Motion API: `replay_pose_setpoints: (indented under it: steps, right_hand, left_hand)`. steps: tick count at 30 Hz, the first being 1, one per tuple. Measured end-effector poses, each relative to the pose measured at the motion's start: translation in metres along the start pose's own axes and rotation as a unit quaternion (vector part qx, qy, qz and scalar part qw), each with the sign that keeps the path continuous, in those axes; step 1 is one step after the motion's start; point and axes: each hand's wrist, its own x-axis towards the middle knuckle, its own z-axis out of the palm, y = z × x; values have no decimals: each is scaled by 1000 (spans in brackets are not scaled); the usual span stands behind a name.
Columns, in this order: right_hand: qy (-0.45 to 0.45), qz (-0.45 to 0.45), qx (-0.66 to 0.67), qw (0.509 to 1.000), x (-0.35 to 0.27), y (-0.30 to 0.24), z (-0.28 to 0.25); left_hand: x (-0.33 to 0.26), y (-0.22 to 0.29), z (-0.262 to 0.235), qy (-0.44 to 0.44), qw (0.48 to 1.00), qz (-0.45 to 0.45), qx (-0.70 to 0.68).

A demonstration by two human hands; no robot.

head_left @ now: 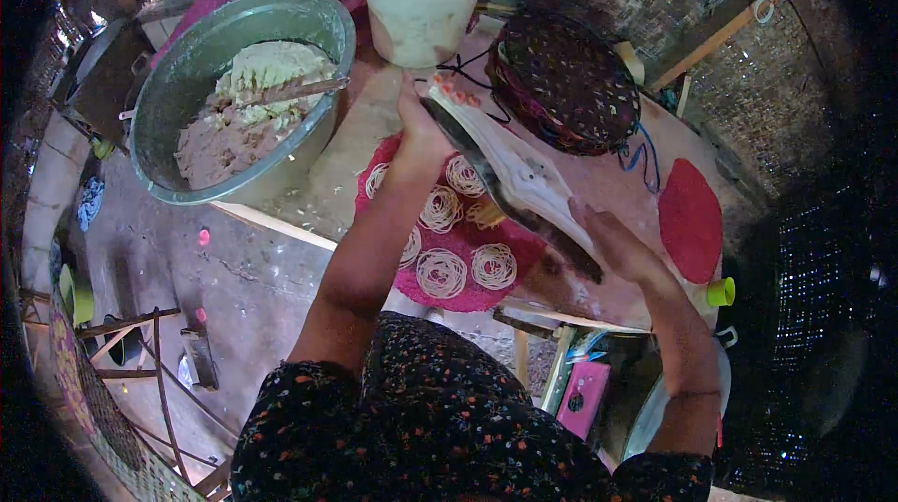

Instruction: The person uses a manual press to extrude dough into spiral coils onto pink mesh discs, periodically refilling the press from a large tub.

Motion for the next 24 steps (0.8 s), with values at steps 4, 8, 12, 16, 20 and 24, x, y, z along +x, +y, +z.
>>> replay_pose_setpoints:
  steps: [4,8,12,16,20,24]
  right_hand:
    - [19,-12,-65,998,-9,-7,-15]
    - [36,-17,-72,997,6,-4,-12]
    - [44,-38,-22,998,9,3,0]
    - [15,-8,-46,999,-5,0,-10]
    - [35,11,-59,998,3,1,-12]
    - [50,3,-45,998,31,17,-2]
  left_hand:
    - [4,-15,-1,46,999,25,10]
    - [15,-5,7,22,999,28,14]
    - [6,4,7,10,999,32,34]
    - [-13,-15,14,90,994,45,31]
    - [1,-22,-11,110,992,44,37]
    - [15,-11,-29,60,998,25,24]
